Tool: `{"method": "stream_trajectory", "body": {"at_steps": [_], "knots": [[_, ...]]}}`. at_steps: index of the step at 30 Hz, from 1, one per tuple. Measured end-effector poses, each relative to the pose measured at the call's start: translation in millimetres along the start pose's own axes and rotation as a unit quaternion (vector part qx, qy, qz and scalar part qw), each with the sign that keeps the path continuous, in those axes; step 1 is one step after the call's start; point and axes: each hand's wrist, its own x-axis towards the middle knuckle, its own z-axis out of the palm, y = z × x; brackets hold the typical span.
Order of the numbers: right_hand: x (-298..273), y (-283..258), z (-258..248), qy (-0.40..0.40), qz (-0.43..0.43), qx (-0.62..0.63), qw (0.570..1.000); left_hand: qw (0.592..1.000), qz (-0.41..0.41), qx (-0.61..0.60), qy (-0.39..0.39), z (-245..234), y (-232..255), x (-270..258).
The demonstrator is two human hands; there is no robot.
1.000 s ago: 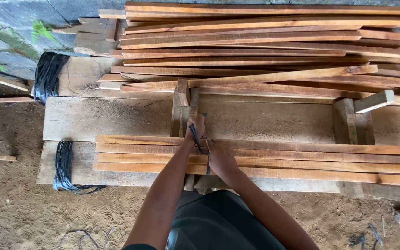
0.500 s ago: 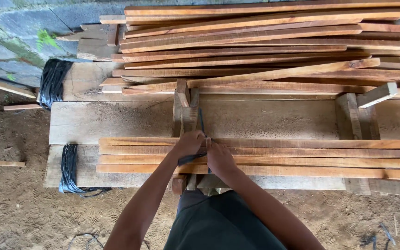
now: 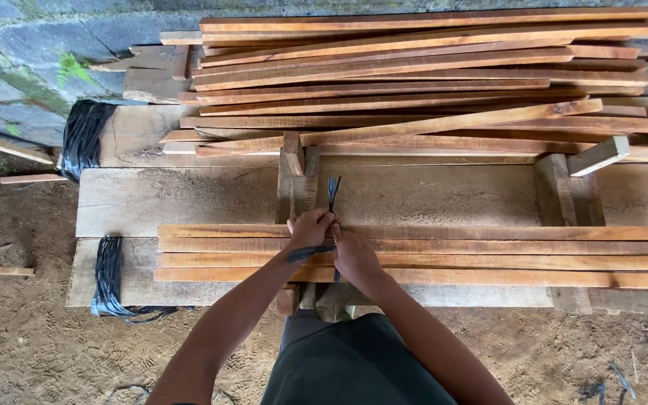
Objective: Bundling long thin wood strips together using plastic straps and pliers.
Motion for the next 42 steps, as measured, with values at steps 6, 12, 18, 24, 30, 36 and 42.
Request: {"method": "stream_trajectory", "body": {"at_steps": [6,12,18,24,30,36,42], "knots": [[0.7,8.6,14.4,0.028,-0.017,-0.026,0.999,0.999,0.009,0.033,0.017,17.0,-19.3,19.4],[-29.1,-3.3,-20.1,0.064,-0.041,0.200,0.977,0.998,0.022,-0.048,-0.036,6.9,-27.8,17.8],[-44.1,-0.8,-63.7,0.106,-0.041,0.358,0.927,0.997,0.060,0.014,-0.046,-1.3,-19.5,17.8],[-19.1,8.5,-79.4,0.117,-0.035,0.382,0.916,0.980,0.101,0.164,-0.059,8.8,-51.5,35.8],[4.2,-5.6,-104.9,0.119,-0.082,0.388,0.910,0.993,0.098,0.057,-0.015,24.9,-83.0,54.9],[52.1,-15.8,-99.9,0.126,-0.118,0.380,0.909,0.994,0.081,0.067,0.024,13.8,-59.0,30.9],[60.8,-23.5,-112.4,0.113,-0.013,0.386,0.915,0.996,0.085,0.037,-0.008,-6.6,-10.4,-0.2]]}}
